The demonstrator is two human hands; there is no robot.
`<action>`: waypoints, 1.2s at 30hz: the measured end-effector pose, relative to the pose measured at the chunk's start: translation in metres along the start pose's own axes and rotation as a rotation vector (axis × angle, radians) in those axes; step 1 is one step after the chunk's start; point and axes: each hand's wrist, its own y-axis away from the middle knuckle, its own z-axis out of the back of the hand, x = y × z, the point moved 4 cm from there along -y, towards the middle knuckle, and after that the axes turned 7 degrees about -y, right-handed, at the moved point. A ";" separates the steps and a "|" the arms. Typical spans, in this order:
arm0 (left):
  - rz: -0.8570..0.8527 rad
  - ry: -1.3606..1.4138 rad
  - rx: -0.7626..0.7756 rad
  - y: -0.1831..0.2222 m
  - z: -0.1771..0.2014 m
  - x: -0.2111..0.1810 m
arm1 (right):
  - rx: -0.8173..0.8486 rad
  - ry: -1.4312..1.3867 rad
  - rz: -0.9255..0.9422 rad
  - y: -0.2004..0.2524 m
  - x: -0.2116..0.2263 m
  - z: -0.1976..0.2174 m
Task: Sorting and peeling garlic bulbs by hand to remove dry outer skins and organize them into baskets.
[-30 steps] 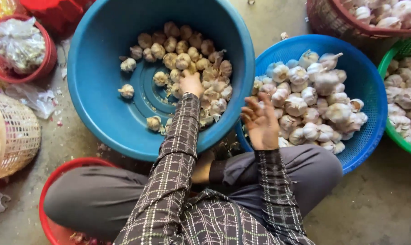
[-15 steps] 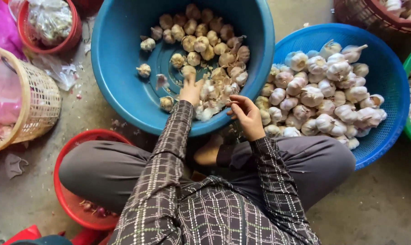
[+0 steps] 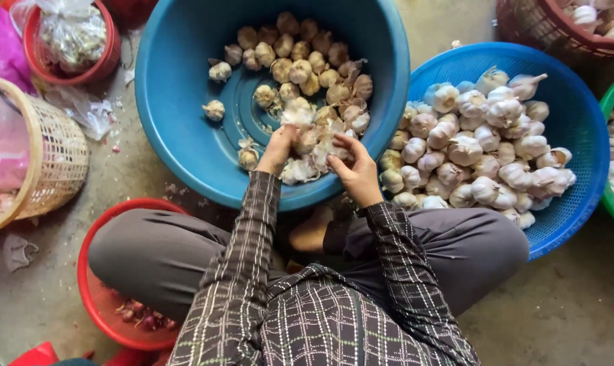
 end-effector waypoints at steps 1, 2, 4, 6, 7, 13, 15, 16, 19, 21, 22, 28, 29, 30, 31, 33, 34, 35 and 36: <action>0.026 0.163 -0.011 0.028 -0.015 -0.047 | 0.011 0.019 0.036 0.000 0.001 -0.002; 0.052 0.326 -0.022 0.057 -0.032 -0.100 | 0.023 0.038 0.073 0.000 0.002 -0.004; -0.069 0.392 0.101 0.080 -0.040 -0.111 | 0.021 0.000 0.102 0.004 -0.002 -0.001; -0.196 0.449 0.221 0.104 -0.043 -0.128 | 0.020 -0.044 0.137 0.007 -0.001 0.001; -0.273 0.516 0.240 0.116 -0.040 -0.138 | 0.032 -0.072 0.155 0.009 0.002 0.002; -0.125 0.522 0.069 0.117 -0.047 -0.105 | 0.080 0.086 0.347 0.024 0.030 -0.016; -0.087 0.456 0.002 0.105 -0.049 -0.077 | 0.081 0.178 0.414 0.028 0.033 -0.021; -0.115 0.307 -0.041 0.100 -0.047 -0.068 | 0.092 0.193 0.406 0.030 0.029 -0.022; -0.122 -0.026 -0.128 0.110 -0.050 -0.084 | 0.093 0.223 0.366 0.031 0.019 -0.015; -0.100 -0.214 -0.175 0.122 -0.049 -0.102 | 0.082 0.234 0.333 0.032 0.015 -0.011; -0.119 -0.308 -0.141 0.124 -0.048 -0.109 | 0.063 0.259 0.308 0.032 0.013 -0.010; -0.246 -0.386 -0.098 0.132 -0.055 -0.121 | 0.019 0.079 0.157 0.021 -0.008 0.002; -0.291 -0.318 -0.116 0.132 -0.054 -0.122 | 0.028 -0.003 0.120 0.022 -0.008 0.001; -0.292 -0.314 -0.116 0.129 -0.051 -0.122 | 0.028 0.001 0.120 0.023 -0.008 -0.005; -0.329 -0.404 -0.112 0.124 -0.048 -0.125 | 0.074 -0.204 -0.039 0.022 -0.013 -0.013; -0.378 -0.495 -0.103 0.119 -0.043 -0.139 | 0.115 -0.408 -0.187 0.024 -0.016 -0.022; -0.416 -0.354 -0.052 0.119 -0.042 -0.149 | 0.152 -0.456 -0.244 0.027 -0.018 -0.025; -0.453 -0.214 0.001 0.119 -0.041 -0.160 | 0.190 -0.505 -0.299 0.030 -0.019 -0.028; -0.465 -0.217 0.008 0.093 -0.025 -0.142 | 0.187 -0.506 -0.284 0.026 -0.022 -0.024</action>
